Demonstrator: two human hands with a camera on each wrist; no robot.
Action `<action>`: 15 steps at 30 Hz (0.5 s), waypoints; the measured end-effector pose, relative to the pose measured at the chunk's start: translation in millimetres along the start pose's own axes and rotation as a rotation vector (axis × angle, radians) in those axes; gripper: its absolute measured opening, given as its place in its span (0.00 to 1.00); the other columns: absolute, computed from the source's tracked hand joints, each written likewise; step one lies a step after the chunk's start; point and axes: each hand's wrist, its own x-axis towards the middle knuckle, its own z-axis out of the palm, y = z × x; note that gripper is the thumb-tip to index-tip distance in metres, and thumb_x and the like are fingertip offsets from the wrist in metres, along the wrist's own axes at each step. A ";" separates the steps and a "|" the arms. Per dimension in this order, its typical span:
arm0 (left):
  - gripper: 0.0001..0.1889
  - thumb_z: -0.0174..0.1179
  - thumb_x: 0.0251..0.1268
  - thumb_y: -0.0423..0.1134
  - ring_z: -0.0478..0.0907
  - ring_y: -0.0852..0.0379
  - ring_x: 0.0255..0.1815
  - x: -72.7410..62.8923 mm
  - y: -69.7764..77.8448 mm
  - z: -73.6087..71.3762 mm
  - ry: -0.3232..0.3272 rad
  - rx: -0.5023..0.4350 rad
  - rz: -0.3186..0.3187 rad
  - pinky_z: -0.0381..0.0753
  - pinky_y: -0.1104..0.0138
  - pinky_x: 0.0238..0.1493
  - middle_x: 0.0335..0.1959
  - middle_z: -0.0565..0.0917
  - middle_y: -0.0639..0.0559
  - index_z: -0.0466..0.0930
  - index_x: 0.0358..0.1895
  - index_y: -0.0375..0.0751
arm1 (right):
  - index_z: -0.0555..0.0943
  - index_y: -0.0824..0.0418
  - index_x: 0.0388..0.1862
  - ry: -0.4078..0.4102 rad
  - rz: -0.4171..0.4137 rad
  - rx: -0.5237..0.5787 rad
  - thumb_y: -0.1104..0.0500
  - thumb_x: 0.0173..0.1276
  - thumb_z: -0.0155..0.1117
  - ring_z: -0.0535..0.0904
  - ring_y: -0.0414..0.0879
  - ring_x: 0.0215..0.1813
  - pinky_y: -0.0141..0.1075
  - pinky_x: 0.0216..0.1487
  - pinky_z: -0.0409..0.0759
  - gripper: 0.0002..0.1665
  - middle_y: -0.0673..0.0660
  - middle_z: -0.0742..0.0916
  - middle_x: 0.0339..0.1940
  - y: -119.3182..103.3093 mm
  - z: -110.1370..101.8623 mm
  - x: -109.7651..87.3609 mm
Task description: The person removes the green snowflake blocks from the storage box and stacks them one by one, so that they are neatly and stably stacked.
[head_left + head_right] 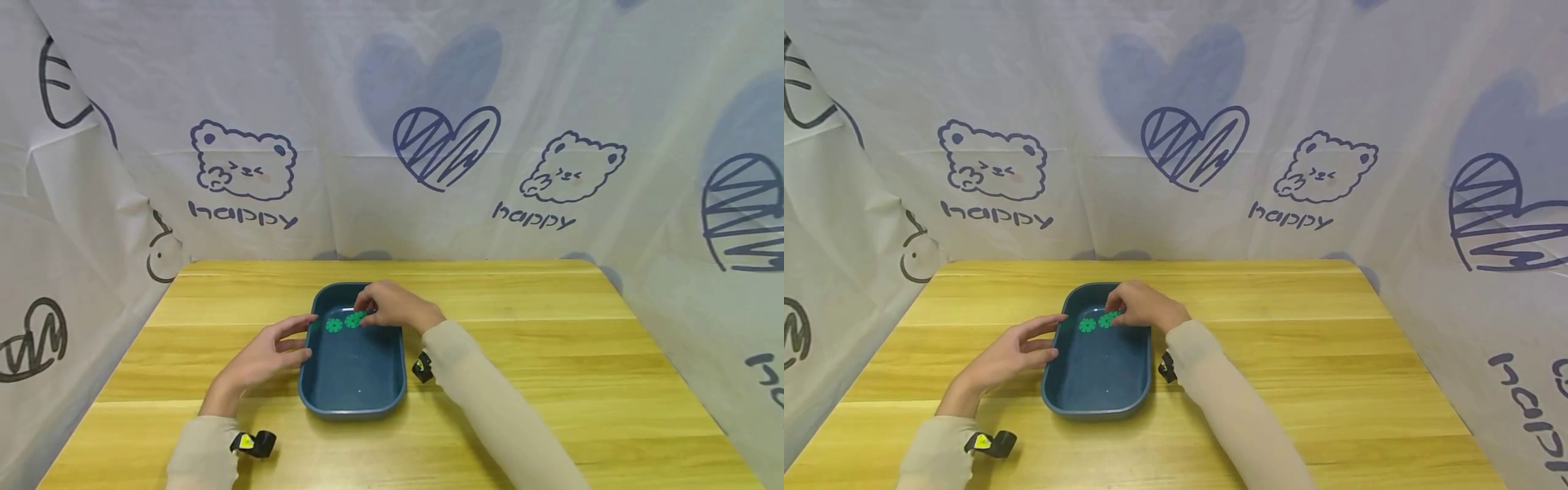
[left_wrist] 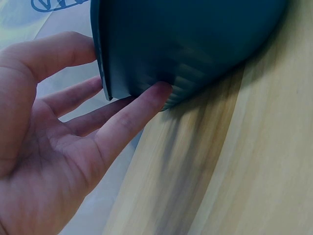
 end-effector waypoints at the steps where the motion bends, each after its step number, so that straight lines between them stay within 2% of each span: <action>1: 0.35 0.61 0.74 0.34 0.70 0.27 0.74 0.0 -0.6 -0.2 -0.004 0.001 0.002 0.89 0.59 0.57 0.79 0.62 0.29 0.59 0.80 0.36 | 0.87 0.64 0.54 -0.009 0.008 -0.013 0.61 0.68 0.74 0.87 0.51 0.53 0.41 0.59 0.86 0.17 0.60 0.90 0.53 0.2 1.0 2.1; 9: 0.35 0.60 0.74 0.32 0.70 0.27 0.74 0.6 -1.3 -1.3 -0.010 -0.016 0.007 0.89 0.60 0.57 0.79 0.62 0.29 0.58 0.80 0.36 | 0.87 0.60 0.57 -0.039 0.060 -0.162 0.58 0.68 0.74 0.86 0.48 0.56 0.39 0.61 0.85 0.19 0.55 0.91 0.54 0.2 10.0 14.8; 15: 0.35 0.60 0.74 0.32 0.70 0.27 0.74 1.6 -0.8 -1.3 -0.010 -0.018 0.002 0.89 0.60 0.57 0.79 0.62 0.29 0.58 0.80 0.35 | 0.86 0.57 0.59 -0.061 0.099 -0.227 0.58 0.68 0.74 0.85 0.48 0.59 0.39 0.63 0.84 0.21 0.53 0.90 0.57 -2.2 16.0 18.0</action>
